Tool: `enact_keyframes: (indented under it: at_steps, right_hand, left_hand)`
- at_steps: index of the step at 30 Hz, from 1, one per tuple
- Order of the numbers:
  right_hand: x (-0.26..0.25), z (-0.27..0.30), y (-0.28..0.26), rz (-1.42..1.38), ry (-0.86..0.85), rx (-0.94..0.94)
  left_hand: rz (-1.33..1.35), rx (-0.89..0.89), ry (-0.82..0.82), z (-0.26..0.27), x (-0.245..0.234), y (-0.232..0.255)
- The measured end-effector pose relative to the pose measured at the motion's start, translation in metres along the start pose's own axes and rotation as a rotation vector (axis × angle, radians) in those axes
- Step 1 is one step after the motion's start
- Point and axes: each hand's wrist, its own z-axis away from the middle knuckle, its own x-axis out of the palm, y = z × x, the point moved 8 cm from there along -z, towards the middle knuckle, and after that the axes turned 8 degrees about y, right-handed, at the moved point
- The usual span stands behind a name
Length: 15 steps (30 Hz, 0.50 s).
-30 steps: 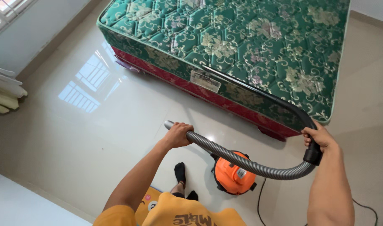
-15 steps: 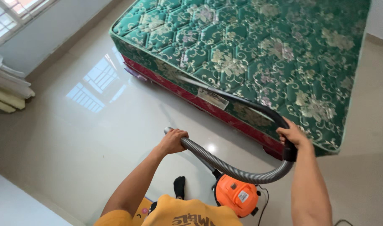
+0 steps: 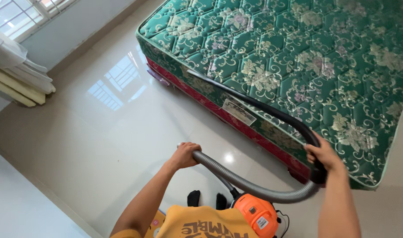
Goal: The person vacuums a mattress by moving the vacuum hose attachment across the surface and edges, then lifts and tilts the mattress to vacuum the underside.
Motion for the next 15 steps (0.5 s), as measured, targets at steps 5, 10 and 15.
enact_keyframes:
  at_steps: [5,10,15]
  right_hand:
    - [-0.096,0.031,0.045,0.024,0.195,0.123]
    - [-0.141,0.050,0.081,-0.074,0.232,0.222]
    - [-0.158,0.033,0.096,-0.085,0.165,0.252]
  left_hand:
    - [0.006,0.123,-0.052,-0.027,0.041,0.040]
    - [-0.001,0.153,-0.120,-0.058,0.073,0.078]
    - [-0.067,0.130,-0.178,-0.079,0.102,0.098]
